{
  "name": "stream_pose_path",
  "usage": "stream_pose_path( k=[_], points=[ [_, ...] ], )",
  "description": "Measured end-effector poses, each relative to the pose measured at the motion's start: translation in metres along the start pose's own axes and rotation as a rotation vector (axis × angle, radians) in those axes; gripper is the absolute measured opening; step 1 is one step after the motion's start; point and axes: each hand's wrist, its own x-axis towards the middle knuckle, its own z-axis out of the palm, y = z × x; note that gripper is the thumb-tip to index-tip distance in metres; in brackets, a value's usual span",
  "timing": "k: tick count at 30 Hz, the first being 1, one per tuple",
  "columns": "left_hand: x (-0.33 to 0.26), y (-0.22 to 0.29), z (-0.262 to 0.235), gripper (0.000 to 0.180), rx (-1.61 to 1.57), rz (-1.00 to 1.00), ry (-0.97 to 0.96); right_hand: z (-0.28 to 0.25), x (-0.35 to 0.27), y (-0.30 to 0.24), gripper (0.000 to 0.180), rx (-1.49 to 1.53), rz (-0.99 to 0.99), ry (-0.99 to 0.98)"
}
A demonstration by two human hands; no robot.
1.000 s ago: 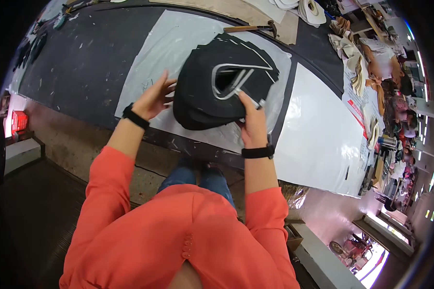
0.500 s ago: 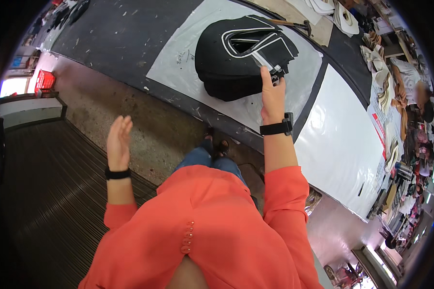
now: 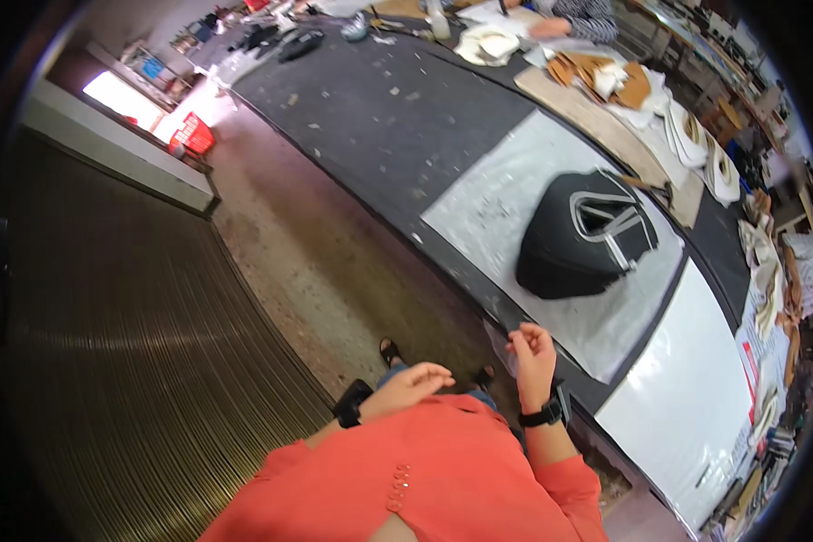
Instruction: Gathering and trimming excess material or loose threads from black shoe upper components using snips.
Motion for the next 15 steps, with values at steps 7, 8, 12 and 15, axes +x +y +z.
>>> stream_pose_path(
  k=[7, 8, 12, 15],
  points=[
    [-0.056, 0.003, -0.119, 0.034, 0.025, 0.196, 0.065, 0.161, 0.012, -0.024, 0.009, -0.049, -0.090, -0.287],
    [-0.071, 0.005, -0.143, 0.034, -0.004, 0.191, 0.152, 0.188, 0.015, -0.027, 0.009, -0.045, -0.115, -0.323],
    [-0.124, -0.017, -0.250, 0.030, -0.076, 0.314, 0.426, 0.329, -0.003, -0.061, 0.008, 0.009, -0.251, -0.522],
    [-0.168, -0.006, -0.310, 0.028, -0.217, 0.309, 0.589, 0.423, -0.027, -0.085, 0.008, 0.041, -0.277, -0.827]
  ],
)
